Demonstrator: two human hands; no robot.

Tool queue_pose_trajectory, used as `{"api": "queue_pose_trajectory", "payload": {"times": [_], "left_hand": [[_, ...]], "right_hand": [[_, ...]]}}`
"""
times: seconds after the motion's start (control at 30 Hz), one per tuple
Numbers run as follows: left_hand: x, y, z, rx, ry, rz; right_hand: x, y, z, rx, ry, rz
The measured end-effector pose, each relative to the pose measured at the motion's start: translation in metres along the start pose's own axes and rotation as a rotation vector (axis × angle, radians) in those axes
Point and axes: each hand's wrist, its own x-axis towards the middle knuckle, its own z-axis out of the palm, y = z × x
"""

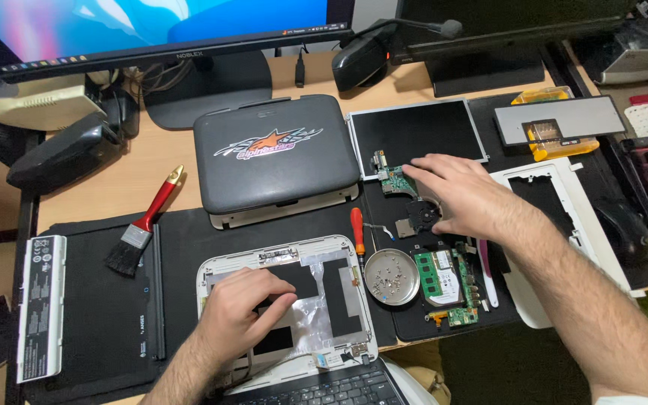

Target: The person replaces a laptop screen by first positioning the new panel into the laptop's display housing and connecting the ribbon cable. They then secure the screen using a screwdriver to fasten screws around the bezel.

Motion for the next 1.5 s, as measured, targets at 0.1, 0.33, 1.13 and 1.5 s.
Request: {"api": "queue_pose_trajectory", "payload": {"times": [0.1, 0.33, 1.13, 1.5], "left_hand": [[0.001, 0.001, 0.001, 0.008, -0.006, -0.008], [-0.001, 0.001, 0.001, 0.001, -0.007, -0.021], [-0.009, -0.005, 0.008, 0.012, -0.063, -0.05], [-0.013, -0.011, 0.013, 0.059, -0.126, -0.061]], "right_hand": [[0.004, 0.004, 0.007, 0.035, 0.029, -0.065], [0.004, 0.0, -0.002, 0.061, 0.019, -0.102], [-0.002, 0.002, 0.0, 0.03, 0.028, -0.147], [0.024, 0.021, -0.026, 0.358, 0.068, -0.034]]}}
